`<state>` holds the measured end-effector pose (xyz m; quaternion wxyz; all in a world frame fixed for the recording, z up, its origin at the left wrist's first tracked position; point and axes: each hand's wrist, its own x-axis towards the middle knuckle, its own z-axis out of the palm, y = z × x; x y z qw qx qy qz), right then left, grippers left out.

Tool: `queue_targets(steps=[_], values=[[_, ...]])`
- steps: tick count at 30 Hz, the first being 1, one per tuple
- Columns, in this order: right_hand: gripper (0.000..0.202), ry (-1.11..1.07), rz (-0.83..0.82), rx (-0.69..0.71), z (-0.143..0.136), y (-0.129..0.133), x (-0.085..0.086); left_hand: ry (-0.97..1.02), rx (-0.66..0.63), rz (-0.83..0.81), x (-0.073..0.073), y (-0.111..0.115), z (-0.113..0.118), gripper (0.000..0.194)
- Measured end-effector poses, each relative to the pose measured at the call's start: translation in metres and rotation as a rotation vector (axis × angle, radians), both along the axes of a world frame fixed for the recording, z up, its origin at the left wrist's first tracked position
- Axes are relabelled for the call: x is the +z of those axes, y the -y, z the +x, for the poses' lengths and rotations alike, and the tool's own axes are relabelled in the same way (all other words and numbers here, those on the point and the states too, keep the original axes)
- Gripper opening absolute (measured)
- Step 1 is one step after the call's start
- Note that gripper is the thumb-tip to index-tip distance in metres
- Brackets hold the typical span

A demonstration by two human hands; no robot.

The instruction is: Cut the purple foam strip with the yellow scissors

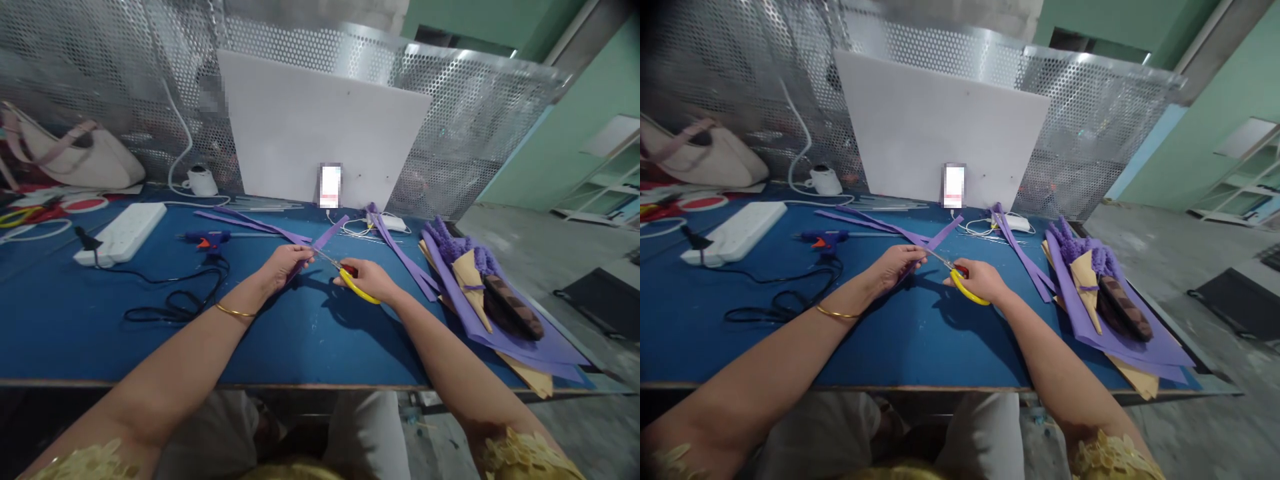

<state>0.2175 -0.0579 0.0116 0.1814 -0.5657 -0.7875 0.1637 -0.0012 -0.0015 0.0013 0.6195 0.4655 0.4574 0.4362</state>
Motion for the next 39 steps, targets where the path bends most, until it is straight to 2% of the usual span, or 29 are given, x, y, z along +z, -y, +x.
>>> queue_targets(steps=[13,25,33,39], values=[[0.033,0.017,0.025,0.013,-0.0022,0.0029,0.0014,0.027,0.034,-0.022,0.0031,0.0013,0.0017,0.007],[0.034,-0.004,0.026,0.021,-0.002,0.003,0.0043,0.019,-0.003,-0.015,-0.0016,-0.0028,-0.0012,0.019],[0.035,-0.022,0.038,0.046,0.0008,0.0011,0.0036,0.042,-0.056,-0.035,0.0033,-0.0018,-0.0036,0.017],[0.033,-0.008,0.053,0.034,-0.0023,0.0013,-0.0026,0.0,-0.029,-0.031,0.0026,-0.0016,-0.0031,0.01]])
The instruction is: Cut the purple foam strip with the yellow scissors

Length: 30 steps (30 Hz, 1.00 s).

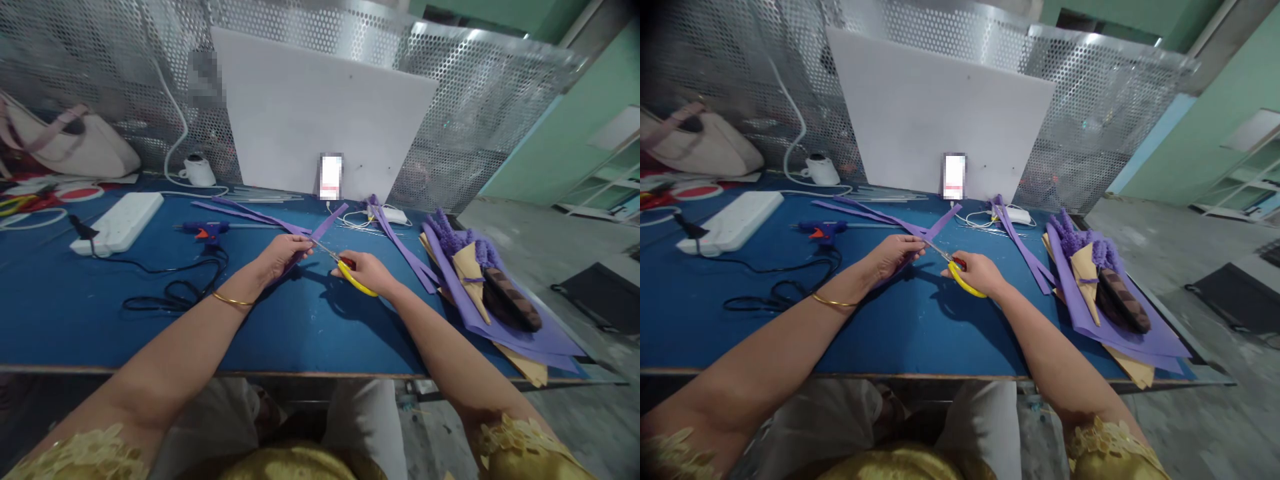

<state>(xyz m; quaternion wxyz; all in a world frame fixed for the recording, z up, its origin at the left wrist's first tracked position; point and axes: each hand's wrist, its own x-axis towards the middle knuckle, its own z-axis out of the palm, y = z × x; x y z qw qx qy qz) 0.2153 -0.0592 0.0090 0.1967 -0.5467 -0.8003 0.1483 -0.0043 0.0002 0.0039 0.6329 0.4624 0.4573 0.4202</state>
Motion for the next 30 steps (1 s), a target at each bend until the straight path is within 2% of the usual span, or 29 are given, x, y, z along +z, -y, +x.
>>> queue_targets(steps=[14,21,30], values=[[0.037,-0.132,-0.092,0.047,0.003,-0.001,0.004,-0.022,0.011,-0.018,0.011,0.009,0.005,0.003],[0.04,-0.271,-0.207,0.104,0.011,-0.007,-0.004,-0.022,-0.019,0.036,0.006,0.005,0.003,0.003],[0.043,-0.384,-0.303,0.146,0.013,-0.008,-0.003,0.051,-0.112,-0.036,0.003,0.0,-0.001,0.006]])
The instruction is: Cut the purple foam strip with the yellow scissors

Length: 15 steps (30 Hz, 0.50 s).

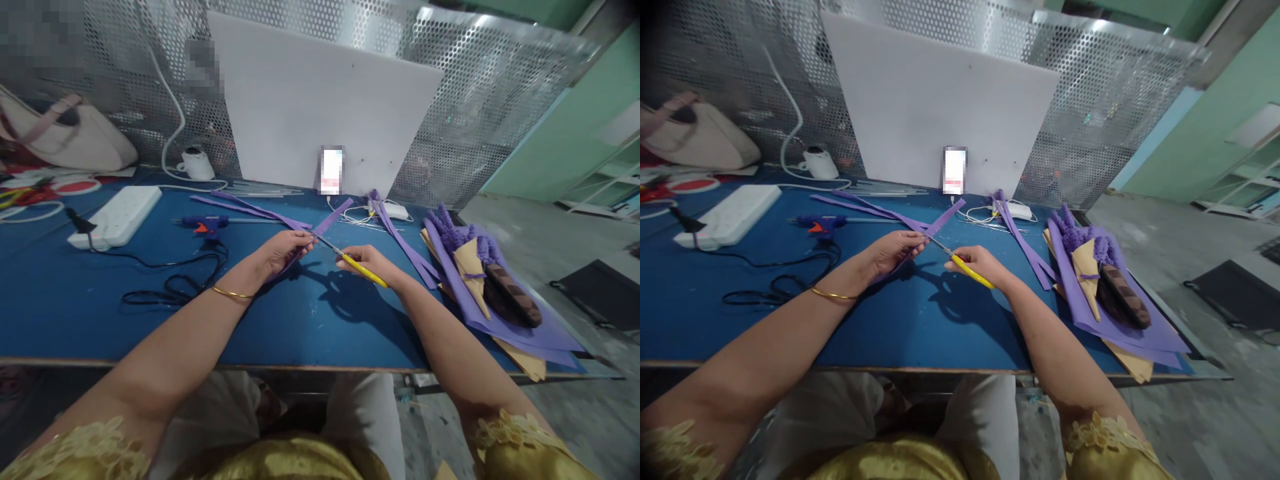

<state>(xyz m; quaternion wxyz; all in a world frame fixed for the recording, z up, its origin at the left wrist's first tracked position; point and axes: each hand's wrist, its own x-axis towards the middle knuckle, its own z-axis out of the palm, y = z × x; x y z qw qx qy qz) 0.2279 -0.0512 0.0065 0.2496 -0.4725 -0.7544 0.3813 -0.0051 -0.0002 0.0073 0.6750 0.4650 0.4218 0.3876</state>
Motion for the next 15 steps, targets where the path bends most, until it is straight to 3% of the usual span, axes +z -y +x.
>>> queue_targets(steps=[5,15], values=[[0.041,0.025,0.049,-0.015,0.0015,-0.0027,-0.0031,-0.041,0.057,0.017,0.0028,0.0024,0.0011,0.011],[0.035,0.287,0.207,-0.135,-0.0066,0.0031,0.0002,-0.059,0.154,0.07,0.0019,0.0027,0.0024,0.012]])
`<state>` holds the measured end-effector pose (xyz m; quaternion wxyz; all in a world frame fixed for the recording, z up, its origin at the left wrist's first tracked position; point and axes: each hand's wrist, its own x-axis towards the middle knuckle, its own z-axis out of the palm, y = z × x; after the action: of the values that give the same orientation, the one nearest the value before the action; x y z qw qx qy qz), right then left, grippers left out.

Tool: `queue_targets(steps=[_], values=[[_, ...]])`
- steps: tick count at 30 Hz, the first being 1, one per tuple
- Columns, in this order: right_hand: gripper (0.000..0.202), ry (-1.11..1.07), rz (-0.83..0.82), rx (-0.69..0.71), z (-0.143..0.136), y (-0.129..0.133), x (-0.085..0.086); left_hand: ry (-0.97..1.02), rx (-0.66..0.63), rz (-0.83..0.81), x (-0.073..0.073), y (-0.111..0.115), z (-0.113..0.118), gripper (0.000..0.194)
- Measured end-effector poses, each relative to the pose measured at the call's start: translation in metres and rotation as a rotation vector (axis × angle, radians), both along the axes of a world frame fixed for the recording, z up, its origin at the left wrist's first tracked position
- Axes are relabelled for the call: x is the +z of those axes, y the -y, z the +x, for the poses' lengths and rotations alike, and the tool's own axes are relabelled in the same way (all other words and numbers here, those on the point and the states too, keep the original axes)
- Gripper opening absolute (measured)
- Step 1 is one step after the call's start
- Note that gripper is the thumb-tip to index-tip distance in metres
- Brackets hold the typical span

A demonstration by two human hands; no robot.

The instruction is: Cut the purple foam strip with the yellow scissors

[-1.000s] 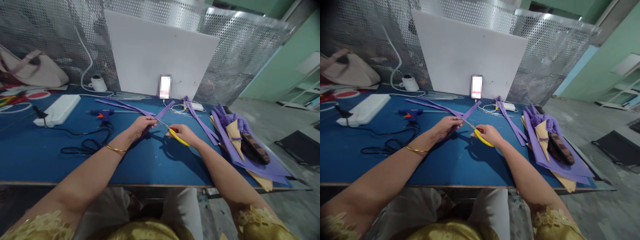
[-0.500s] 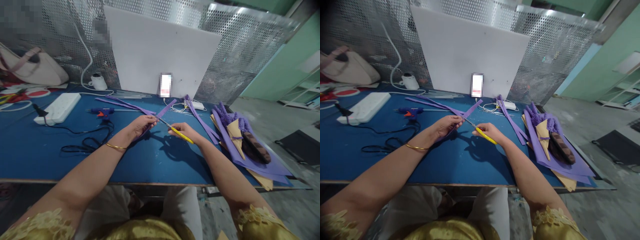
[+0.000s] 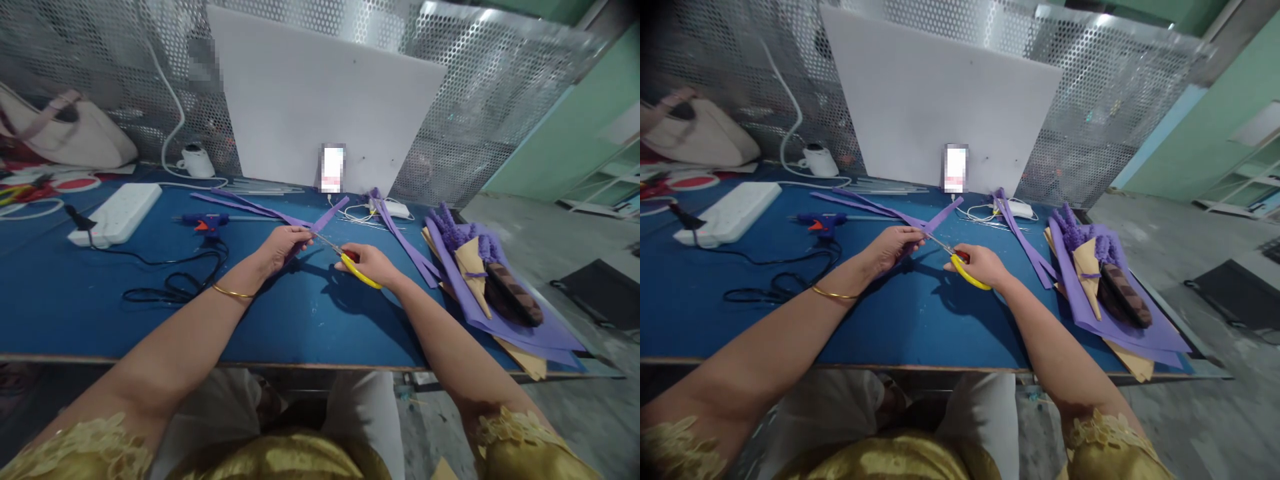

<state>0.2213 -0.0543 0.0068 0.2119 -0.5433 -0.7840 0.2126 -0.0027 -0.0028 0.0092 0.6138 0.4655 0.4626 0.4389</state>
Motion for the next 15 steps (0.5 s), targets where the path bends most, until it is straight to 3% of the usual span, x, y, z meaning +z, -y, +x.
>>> queue_targets(steps=[15], values=[[0.033,0.045,0.032,0.01,-0.003,0.0044,0.0051,-0.007,0.001,-0.006,0.0002,0.0016,0.0035,0.008]])
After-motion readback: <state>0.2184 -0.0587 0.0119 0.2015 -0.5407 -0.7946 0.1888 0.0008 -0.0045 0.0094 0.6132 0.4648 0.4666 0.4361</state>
